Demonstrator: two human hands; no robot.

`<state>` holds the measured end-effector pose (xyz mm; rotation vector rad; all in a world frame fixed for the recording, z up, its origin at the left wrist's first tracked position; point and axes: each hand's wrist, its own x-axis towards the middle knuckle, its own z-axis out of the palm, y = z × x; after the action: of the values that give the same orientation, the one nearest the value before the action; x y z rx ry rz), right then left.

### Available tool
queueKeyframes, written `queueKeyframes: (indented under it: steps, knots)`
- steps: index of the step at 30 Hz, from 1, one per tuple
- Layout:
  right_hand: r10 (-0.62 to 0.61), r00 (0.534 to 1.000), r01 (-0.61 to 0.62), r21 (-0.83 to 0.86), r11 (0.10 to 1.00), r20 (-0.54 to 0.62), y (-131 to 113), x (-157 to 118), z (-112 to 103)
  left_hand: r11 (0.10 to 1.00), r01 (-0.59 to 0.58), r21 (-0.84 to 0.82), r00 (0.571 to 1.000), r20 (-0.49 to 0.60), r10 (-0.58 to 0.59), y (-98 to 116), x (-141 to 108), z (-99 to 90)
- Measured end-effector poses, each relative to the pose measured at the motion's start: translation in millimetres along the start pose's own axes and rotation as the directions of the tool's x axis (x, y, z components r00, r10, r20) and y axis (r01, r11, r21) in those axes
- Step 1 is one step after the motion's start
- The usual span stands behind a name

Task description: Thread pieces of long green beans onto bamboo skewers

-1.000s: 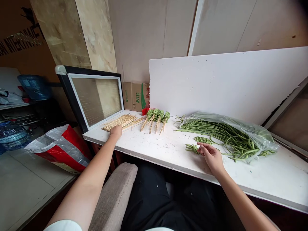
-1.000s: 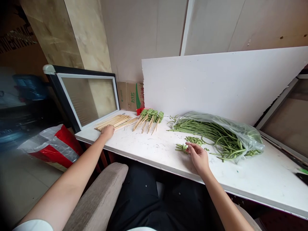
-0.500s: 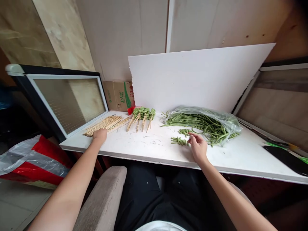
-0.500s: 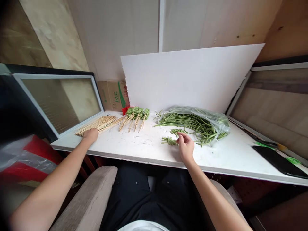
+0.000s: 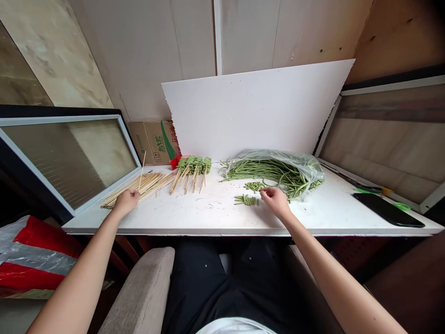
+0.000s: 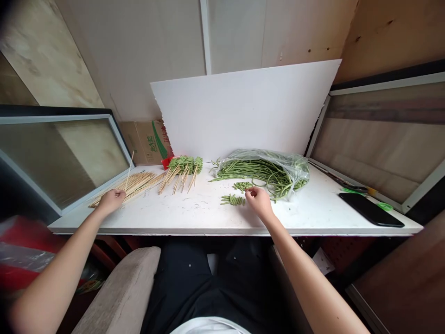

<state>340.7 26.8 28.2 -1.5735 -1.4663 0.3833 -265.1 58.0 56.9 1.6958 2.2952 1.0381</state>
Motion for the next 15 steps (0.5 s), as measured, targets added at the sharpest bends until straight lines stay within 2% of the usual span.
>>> queueKeyframes:
  steps: [1, 2, 3, 4, 6, 7, 9, 10, 12, 15]
  knots:
    - [0.017, 1.000, -0.015, -0.123, 0.992, 0.017, -0.6, 0.1, -2.5, 0.990, 0.044, -0.136, 0.999, 0.005, -0.043, 10.1, -5.7, 1.5]
    - [0.036, 0.999, -0.028, -0.227, 0.973, 0.030, -1.4, -0.5, -4.0, 0.950, 0.065, -0.307, 0.997, 0.054, -0.051, 22.3, -13.0, 3.9]
    - [0.055, 0.998, -0.040, -0.306, 0.951, 0.041, -2.3, -1.5, -4.6, 0.874, 0.084, -0.479, 0.993, 0.110, -0.035, 36.2, -21.4, 7.1]
    - [0.074, 0.996, -0.050, -0.359, 0.932, 0.053, -3.0, -2.8, -4.4, 0.768, 0.103, -0.632, 0.989, 0.151, -0.009, 51.2, -30.7, 10.9]
    - [0.107, 0.991, -0.062, -0.419, 0.906, 0.083, -3.8, -5.4, -2.2, 0.471, 0.183, -0.863, 0.969, 0.240, 0.065, 82.2, -49.9, 19.1]
    - [0.117, 0.988, -0.062, -0.434, 0.899, 0.101, -3.8, -6.4, -0.7, 0.336, 0.232, -0.913, 0.953, 0.282, 0.111, 97.2, -59.1, 23.1]
    - [0.127, 0.984, -0.059, -0.449, 0.892, 0.124, -3.6, -7.6, 1.9, 0.168, 0.304, -0.938, 0.927, 0.332, 0.175, 124.4, -75.9, 30.5]
    - [0.130, 0.983, -0.058, -0.453, 0.890, 0.129, -3.8, -8.1, 2.8, 0.127, 0.331, -0.935, 0.916, 0.350, 0.196, 136.2, -83.5, 33.8]
    - [0.132, 0.982, -0.056, -0.468, 0.882, 0.132, -5.3, -9.4, 4.1, 0.122, 0.372, -0.920, 0.883, 0.391, 0.259, 155.9, -97.5, 40.3]
    - [0.124, 0.984, -0.044, -0.509, 0.860, 0.124, -10.2, -13.2, 5.8, 0.284, 0.401, -0.871, 0.799, 0.484, 0.358, 175.4, -117.1, 50.3]
